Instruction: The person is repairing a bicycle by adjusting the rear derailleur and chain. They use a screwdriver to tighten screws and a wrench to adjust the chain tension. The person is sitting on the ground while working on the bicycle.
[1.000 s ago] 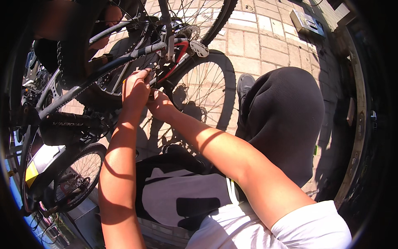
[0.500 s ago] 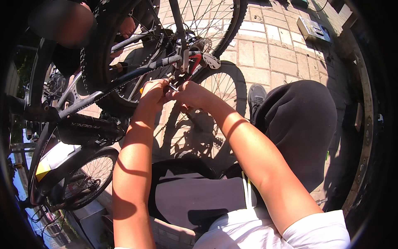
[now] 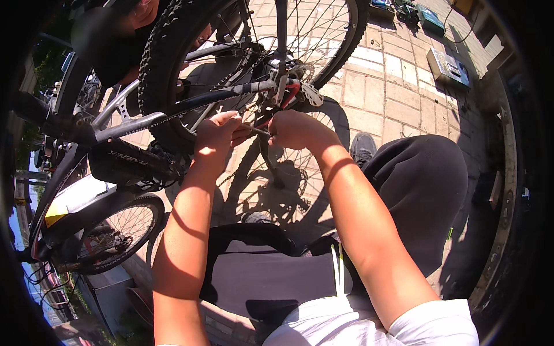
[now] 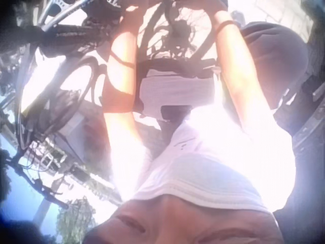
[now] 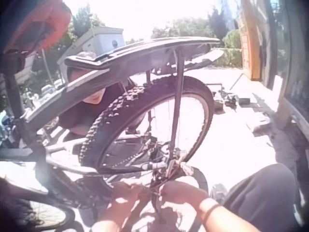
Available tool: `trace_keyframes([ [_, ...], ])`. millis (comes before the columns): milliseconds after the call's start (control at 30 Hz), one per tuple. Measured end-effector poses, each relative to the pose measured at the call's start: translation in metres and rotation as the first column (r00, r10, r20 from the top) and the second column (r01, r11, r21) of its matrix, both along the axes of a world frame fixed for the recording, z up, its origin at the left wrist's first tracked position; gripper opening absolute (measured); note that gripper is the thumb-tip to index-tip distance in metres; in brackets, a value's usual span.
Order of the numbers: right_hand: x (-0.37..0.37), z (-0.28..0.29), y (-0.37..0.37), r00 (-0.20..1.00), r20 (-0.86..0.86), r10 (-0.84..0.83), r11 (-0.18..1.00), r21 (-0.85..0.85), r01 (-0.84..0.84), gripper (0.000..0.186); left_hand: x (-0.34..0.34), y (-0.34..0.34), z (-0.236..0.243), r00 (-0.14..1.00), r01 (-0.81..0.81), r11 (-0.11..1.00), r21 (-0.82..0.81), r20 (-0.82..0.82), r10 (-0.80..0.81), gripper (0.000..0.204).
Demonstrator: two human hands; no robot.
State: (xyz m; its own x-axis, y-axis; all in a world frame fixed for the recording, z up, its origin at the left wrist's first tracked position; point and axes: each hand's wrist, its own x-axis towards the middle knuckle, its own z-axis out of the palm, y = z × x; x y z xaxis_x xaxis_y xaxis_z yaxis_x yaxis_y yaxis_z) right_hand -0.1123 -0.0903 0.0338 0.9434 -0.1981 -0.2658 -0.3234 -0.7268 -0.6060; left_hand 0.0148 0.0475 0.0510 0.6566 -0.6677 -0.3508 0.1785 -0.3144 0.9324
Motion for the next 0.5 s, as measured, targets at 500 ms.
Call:
trace_keyframes([
  [500, -0.018, 0.142, 0.011, 0.716, 0.656, -0.238, 0.949, 0.313, 0.029, 0.011, 0.028, -0.008, -0.018, 0.687, 0.230, 0.931, 0.283, 0.630, -0.362, 0.026],
])
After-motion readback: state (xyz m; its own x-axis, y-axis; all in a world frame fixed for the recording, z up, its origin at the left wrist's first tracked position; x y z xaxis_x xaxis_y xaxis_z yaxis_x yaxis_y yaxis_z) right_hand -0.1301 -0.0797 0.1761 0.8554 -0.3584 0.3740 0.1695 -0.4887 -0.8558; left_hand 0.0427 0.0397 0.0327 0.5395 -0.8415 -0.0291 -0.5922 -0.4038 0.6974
